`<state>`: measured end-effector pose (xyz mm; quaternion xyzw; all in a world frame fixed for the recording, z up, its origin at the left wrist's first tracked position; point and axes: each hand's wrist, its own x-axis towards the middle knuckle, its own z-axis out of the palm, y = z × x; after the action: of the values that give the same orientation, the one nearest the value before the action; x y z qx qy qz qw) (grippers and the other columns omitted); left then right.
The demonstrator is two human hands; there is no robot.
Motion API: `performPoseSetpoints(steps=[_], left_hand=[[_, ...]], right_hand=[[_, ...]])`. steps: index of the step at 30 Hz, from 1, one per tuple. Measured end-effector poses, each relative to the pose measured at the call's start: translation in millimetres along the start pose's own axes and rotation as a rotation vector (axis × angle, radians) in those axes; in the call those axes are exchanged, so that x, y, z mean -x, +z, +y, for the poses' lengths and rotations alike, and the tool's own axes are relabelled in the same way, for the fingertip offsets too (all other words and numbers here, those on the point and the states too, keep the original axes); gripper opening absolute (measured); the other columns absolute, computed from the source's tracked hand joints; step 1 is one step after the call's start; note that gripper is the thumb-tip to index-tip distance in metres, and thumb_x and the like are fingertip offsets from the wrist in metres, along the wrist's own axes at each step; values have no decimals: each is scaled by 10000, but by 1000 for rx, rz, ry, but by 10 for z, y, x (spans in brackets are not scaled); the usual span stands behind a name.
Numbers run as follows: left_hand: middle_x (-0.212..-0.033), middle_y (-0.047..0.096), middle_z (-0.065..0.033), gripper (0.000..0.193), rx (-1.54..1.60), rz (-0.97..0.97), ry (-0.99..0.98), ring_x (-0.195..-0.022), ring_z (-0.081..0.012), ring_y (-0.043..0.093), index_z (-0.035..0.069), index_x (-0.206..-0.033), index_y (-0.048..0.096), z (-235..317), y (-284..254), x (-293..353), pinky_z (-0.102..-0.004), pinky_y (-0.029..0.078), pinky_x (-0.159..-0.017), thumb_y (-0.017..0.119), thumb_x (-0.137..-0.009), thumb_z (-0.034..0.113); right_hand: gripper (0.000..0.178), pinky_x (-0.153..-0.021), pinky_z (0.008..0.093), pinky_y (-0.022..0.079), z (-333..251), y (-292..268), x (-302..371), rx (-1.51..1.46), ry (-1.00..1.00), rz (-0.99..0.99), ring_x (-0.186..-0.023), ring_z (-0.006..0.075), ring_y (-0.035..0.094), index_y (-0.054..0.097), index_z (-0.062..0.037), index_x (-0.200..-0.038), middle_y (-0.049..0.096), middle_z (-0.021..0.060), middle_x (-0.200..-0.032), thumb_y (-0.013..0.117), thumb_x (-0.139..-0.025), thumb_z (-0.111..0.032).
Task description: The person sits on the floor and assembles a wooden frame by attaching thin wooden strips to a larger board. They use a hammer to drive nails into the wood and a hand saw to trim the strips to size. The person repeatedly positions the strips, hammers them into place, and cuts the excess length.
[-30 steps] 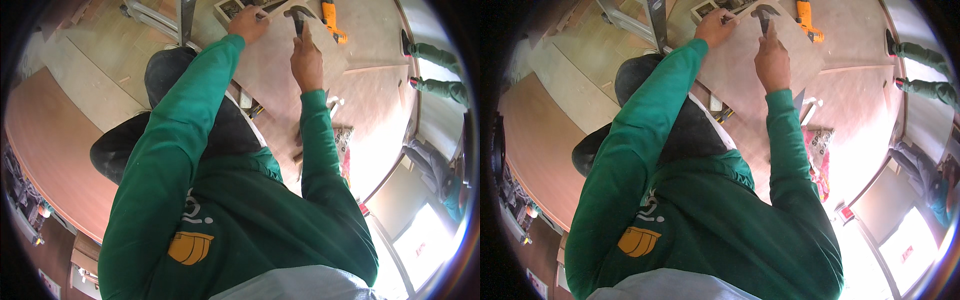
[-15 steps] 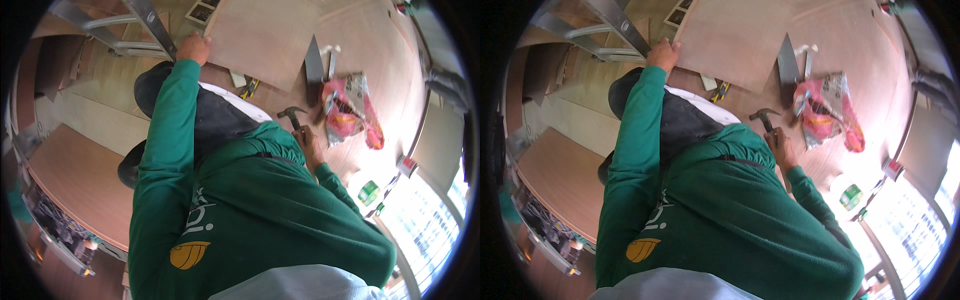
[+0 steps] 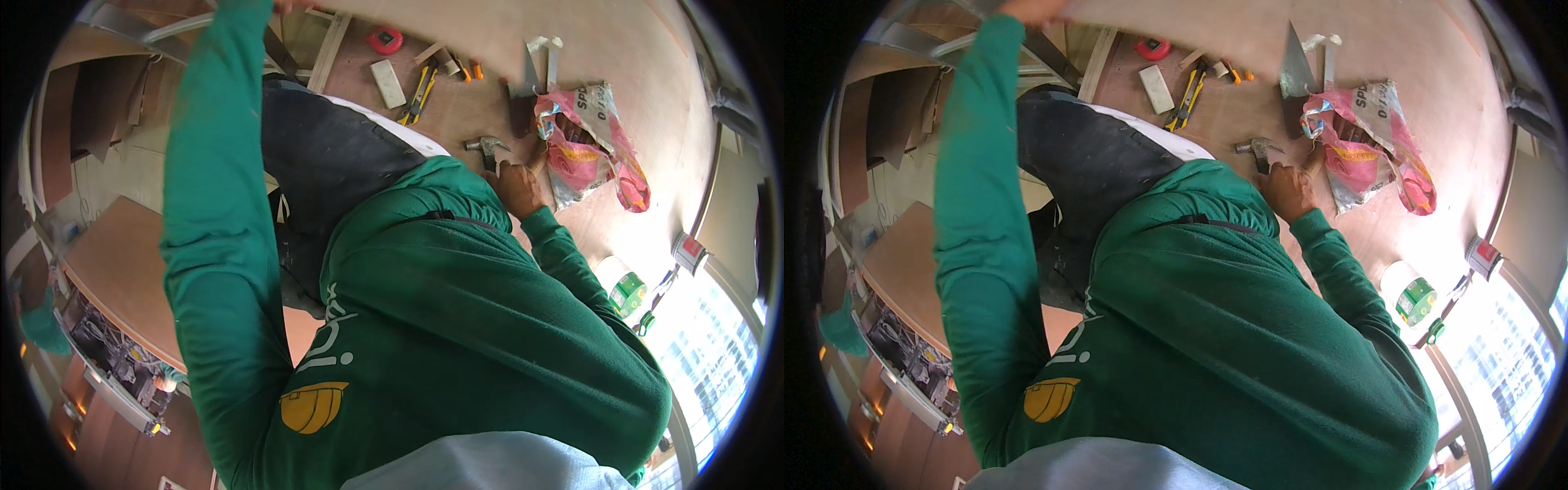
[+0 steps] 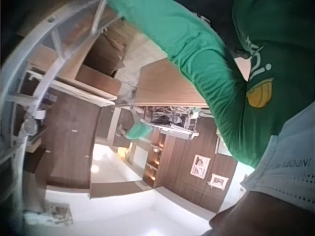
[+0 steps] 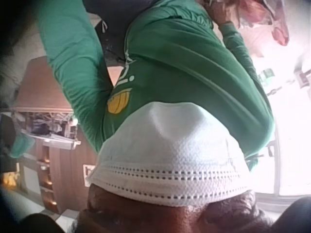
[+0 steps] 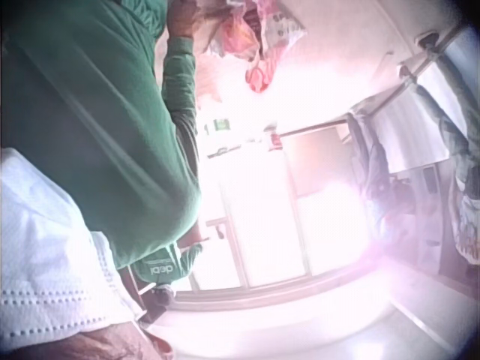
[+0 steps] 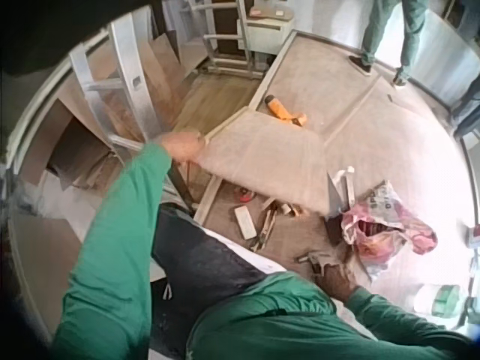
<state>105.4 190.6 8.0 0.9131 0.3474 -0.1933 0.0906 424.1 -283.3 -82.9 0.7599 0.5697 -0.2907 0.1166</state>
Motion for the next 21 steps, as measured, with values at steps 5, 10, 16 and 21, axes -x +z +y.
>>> performPoseSetpoints(steps=[5,10,16,21], left_hand=[[-678,610,-87,255,162,-307,-96,-522,-230,577,-2,-1025,723,334,-1383,-17,-362,467,-487,523,-1026,158],[-650,535,-9,284,579,-190,-389,-508,-111,481,57,-937,699,499,-1662,44,-300,402,-456,521,-1053,247],[-619,506,-8,363,785,-176,-393,-475,-108,435,70,-843,641,409,-1584,-86,-294,385,-442,509,-1064,325],[-614,530,-21,379,703,-148,-413,-449,-115,454,57,-839,642,371,-1442,-8,-303,391,-433,500,-1065,326]], right_hand=[[260,-799,585,549,-284,-472,-333,-156,-258,268,-853,500,702,671,-12,-996,732,245,-920,630,-1003,-269],[187,-889,537,522,-640,-882,-1223,-252,-463,639,-994,463,660,693,-23,-1058,709,230,-1064,613,-1009,-185],[445,-1094,534,456,-722,-995,-2377,159,-584,693,-1337,370,529,652,-199,-1407,612,123,-1429,645,-986,-345],[606,-1148,603,400,-783,-999,-2320,322,-464,564,-1448,363,438,637,-288,-1463,530,92,-1526,628,-922,-561]])
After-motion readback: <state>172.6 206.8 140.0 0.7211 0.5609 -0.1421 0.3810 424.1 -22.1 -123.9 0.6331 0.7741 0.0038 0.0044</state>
